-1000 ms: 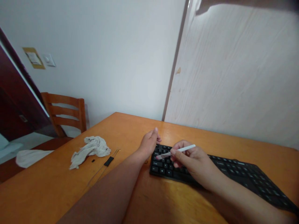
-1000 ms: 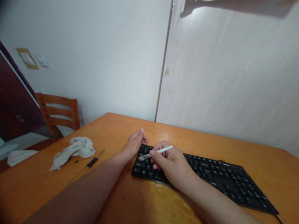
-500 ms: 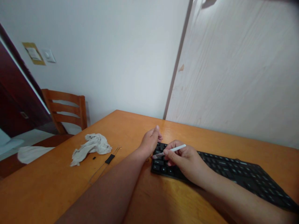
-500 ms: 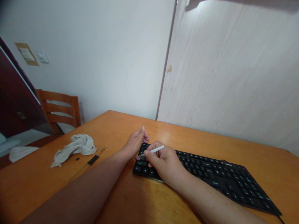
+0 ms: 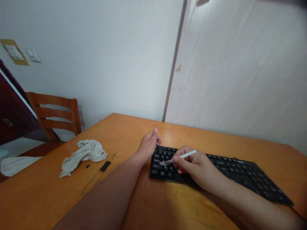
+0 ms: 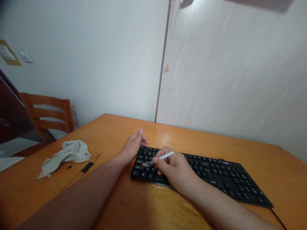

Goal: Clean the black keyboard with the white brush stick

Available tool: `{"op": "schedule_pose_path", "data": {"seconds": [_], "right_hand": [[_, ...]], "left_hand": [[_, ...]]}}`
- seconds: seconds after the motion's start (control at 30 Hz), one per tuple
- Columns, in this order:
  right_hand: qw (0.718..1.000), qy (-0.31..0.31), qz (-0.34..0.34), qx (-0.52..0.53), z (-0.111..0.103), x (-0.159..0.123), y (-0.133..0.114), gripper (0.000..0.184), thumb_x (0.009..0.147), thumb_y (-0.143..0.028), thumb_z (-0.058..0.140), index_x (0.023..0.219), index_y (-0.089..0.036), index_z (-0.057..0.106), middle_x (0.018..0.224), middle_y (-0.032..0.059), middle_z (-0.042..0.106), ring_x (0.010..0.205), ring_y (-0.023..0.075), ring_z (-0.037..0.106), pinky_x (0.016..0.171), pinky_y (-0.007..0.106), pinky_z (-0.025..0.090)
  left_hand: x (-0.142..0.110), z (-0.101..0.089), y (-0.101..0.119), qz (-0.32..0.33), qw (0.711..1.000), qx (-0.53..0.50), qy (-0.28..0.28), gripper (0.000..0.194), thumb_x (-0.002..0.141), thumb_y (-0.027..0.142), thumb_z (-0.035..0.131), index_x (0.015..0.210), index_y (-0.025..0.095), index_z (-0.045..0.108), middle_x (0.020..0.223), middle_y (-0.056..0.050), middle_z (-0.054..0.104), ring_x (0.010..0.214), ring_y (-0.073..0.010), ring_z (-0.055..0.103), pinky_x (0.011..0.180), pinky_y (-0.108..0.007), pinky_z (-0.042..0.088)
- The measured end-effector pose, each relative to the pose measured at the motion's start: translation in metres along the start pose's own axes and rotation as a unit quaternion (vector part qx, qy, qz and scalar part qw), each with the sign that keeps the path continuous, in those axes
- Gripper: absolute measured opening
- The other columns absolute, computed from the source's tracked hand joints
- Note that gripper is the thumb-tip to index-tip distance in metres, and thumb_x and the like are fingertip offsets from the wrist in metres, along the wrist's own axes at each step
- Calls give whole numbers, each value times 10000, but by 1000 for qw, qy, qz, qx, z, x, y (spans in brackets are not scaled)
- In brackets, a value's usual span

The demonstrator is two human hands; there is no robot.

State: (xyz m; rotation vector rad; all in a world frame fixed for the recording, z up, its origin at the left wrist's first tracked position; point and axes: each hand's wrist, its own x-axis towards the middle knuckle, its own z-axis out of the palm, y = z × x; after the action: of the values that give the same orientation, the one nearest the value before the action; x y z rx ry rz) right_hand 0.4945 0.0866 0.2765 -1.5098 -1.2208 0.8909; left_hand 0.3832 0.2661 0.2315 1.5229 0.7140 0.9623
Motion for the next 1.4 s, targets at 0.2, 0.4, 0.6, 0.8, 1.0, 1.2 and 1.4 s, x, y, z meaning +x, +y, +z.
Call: {"op": "schedule_pose_path", "data": {"seconds": [0.2,0.4,0.6,0.8,1.0,1.2,1.4], "right_hand": [[1000,11,12,10,-11,-9,4,291,896,-460,632,867,-173,586,728,6,609,612,125,533,579,265,409],[999,23,23,15,-25,-18,5,275,890,-441,644,855,-175,583,716,-1,605,608,115,530,582,254,413],[998,43,37,5,-39,-23,6,206,891,-365,628,837,-176,566,672,-20,578,561,93,499,531,227,379],[997,46,55,-37,-54,-26,3,125,881,-298,596,838,-183,569,670,-25,569,551,93,491,514,223,378],[994,47,75,-71,-68,-29,-2,72,865,-260,567,829,-197,562,661,-28,568,555,100,498,498,215,384],[989,34,86,-119,-82,-31,-10,23,811,-211,556,821,-200,574,631,-31,571,537,104,488,486,216,367],[986,22,68,-148,-98,-34,-10,78,792,-222,579,857,-193,611,651,-12,596,542,113,499,476,219,363]], "left_hand": [[2,-2,-3,2,1000,14,-5,598,881,718,398,700,178,581,682,-47,639,617,-164,589,636,-289,471],[1,-3,-1,-9,1000,12,-2,598,867,725,416,695,178,589,674,-48,644,603,-163,582,632,-291,472],[-1,-5,2,-6,1000,29,-1,602,868,727,413,703,178,599,687,-54,651,617,-173,590,632,-298,473],[-2,-5,5,-13,999,29,3,603,859,738,418,703,184,597,697,-52,650,617,-174,585,634,-302,473],[-1,-6,5,-11,999,32,-1,606,858,742,417,716,182,598,722,-56,656,659,-186,601,663,-312,482],[-4,-5,9,-13,999,32,3,603,848,749,428,727,182,593,726,-62,664,656,-191,602,651,-311,478],[-3,-6,8,-13,999,45,3,608,852,748,420,715,184,604,713,-61,666,642,-194,607,644,-314,476]]}}
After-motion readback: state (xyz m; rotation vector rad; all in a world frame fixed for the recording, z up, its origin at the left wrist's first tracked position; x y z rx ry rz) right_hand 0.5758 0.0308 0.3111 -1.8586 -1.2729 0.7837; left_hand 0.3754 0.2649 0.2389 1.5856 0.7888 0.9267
